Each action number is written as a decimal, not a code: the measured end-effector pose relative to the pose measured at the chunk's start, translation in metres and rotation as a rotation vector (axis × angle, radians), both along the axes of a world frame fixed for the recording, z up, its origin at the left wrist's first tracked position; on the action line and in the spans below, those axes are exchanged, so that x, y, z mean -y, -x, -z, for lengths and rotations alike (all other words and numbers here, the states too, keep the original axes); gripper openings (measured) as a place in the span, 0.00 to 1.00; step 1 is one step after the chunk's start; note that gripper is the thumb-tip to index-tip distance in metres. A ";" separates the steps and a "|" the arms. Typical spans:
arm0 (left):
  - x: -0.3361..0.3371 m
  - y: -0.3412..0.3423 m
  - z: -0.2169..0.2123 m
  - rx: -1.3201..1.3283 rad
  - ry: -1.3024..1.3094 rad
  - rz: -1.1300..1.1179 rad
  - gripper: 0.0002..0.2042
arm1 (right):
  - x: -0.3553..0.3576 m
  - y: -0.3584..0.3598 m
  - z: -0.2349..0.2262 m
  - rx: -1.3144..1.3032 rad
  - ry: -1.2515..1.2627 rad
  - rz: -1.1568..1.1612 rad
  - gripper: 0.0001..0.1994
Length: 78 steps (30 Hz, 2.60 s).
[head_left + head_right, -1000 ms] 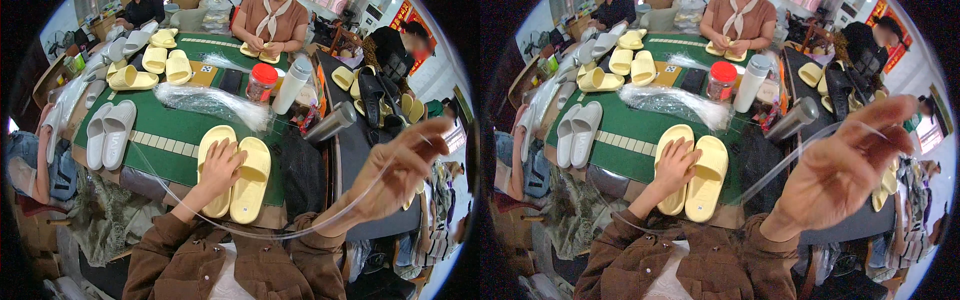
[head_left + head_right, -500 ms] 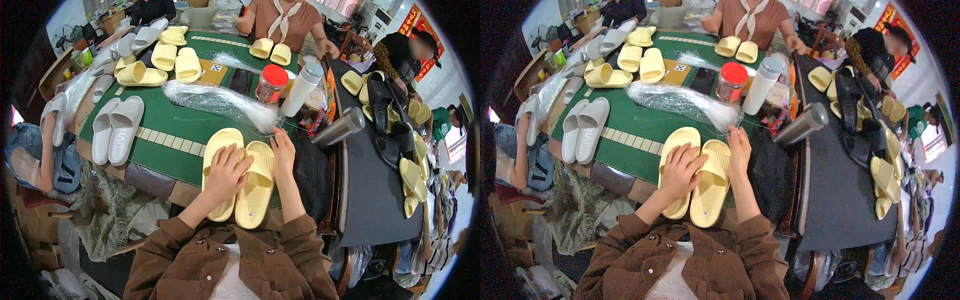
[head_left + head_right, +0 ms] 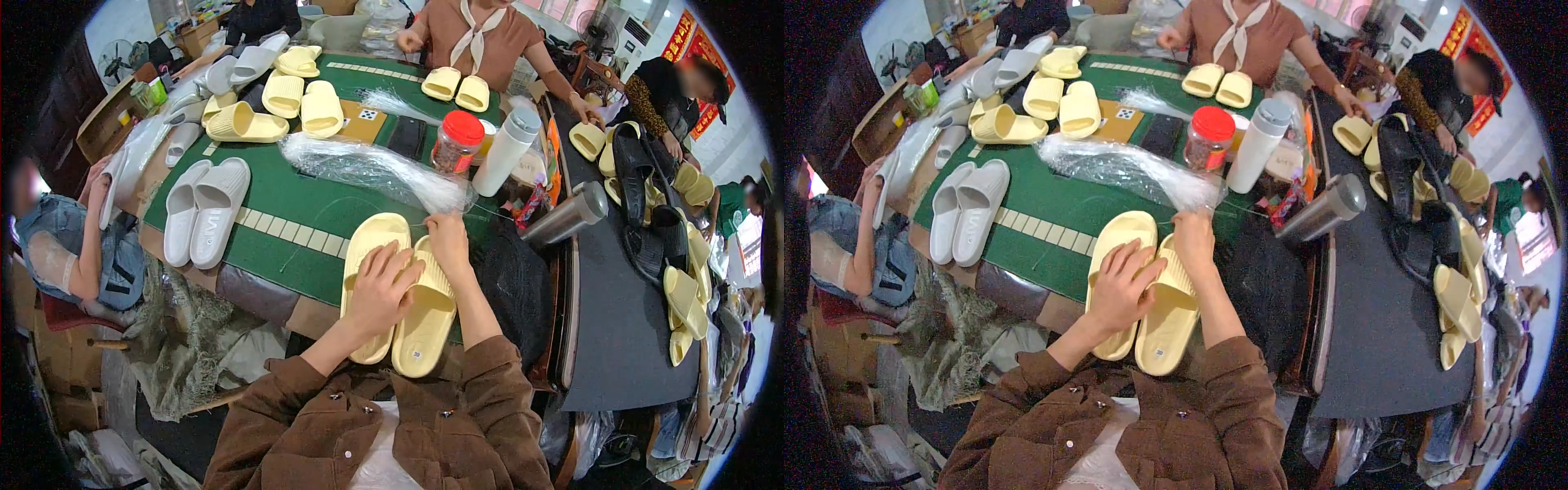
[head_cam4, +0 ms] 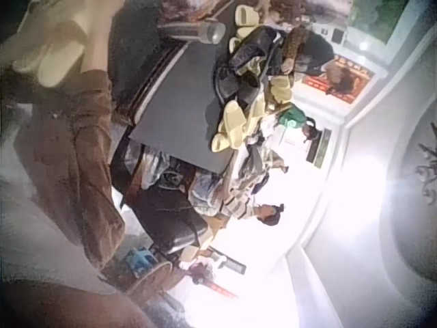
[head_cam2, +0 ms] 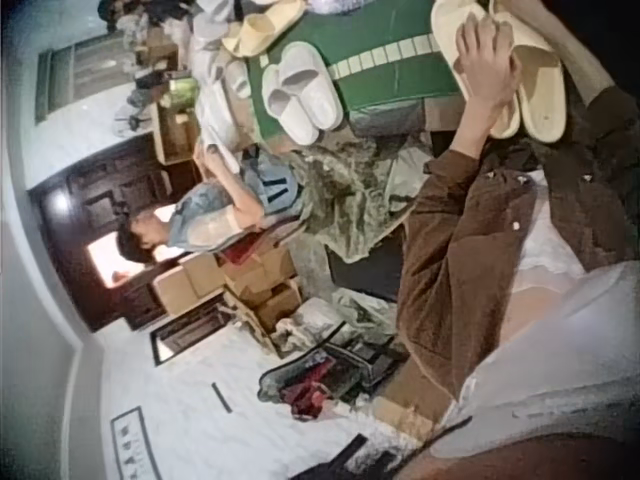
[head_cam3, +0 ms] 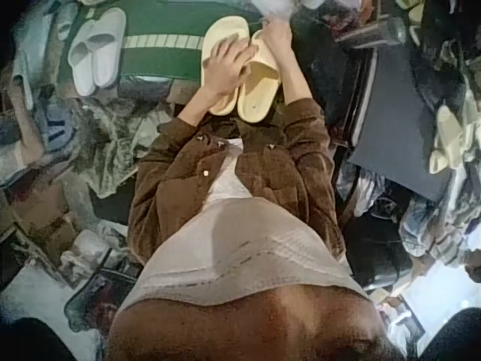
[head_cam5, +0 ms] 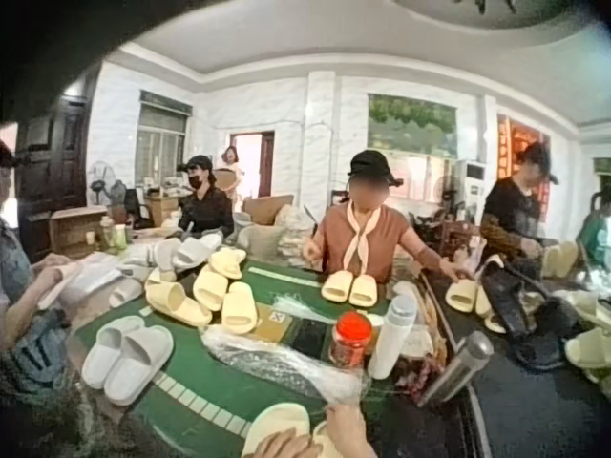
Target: The person assembles pairs of plastic slippers by hand at a work table. They pick up individual slipper halves, align them, and press them together to form complete pairs. The person handles multiple pairs of different colors, including black, yellow, and white, placing the finished pairs on the table.
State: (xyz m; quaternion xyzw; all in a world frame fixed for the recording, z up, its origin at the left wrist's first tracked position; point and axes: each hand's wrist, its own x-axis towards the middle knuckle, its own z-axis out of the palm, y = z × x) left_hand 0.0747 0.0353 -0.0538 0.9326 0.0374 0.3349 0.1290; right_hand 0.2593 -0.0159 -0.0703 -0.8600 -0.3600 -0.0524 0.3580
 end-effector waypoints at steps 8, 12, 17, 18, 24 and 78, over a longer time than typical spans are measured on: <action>0.002 0.007 -0.002 -0.043 -0.012 -0.010 0.25 | -0.006 -0.039 -0.007 0.076 -0.245 -0.005 0.07; 0.004 0.009 -0.004 -0.042 0.000 -0.006 0.24 | -0.004 -0.036 -0.012 0.095 -0.261 -0.024 0.05; 0.004 0.008 -0.003 -0.023 0.010 -0.014 0.23 | 0.019 0.000 -0.005 -0.075 -0.284 -0.059 0.07; 0.004 0.008 -0.003 -0.017 0.011 -0.016 0.23 | 0.024 0.011 -0.010 -0.090 -0.317 -0.041 0.07; 0.004 0.007 -0.008 -0.021 0.037 0.004 0.22 | 0.056 0.046 -0.025 -0.140 -0.414 0.010 0.08; -0.012 0.069 -0.018 -0.087 0.286 0.508 0.13 | 0.148 0.111 -0.076 -0.457 0.141 -0.428 0.04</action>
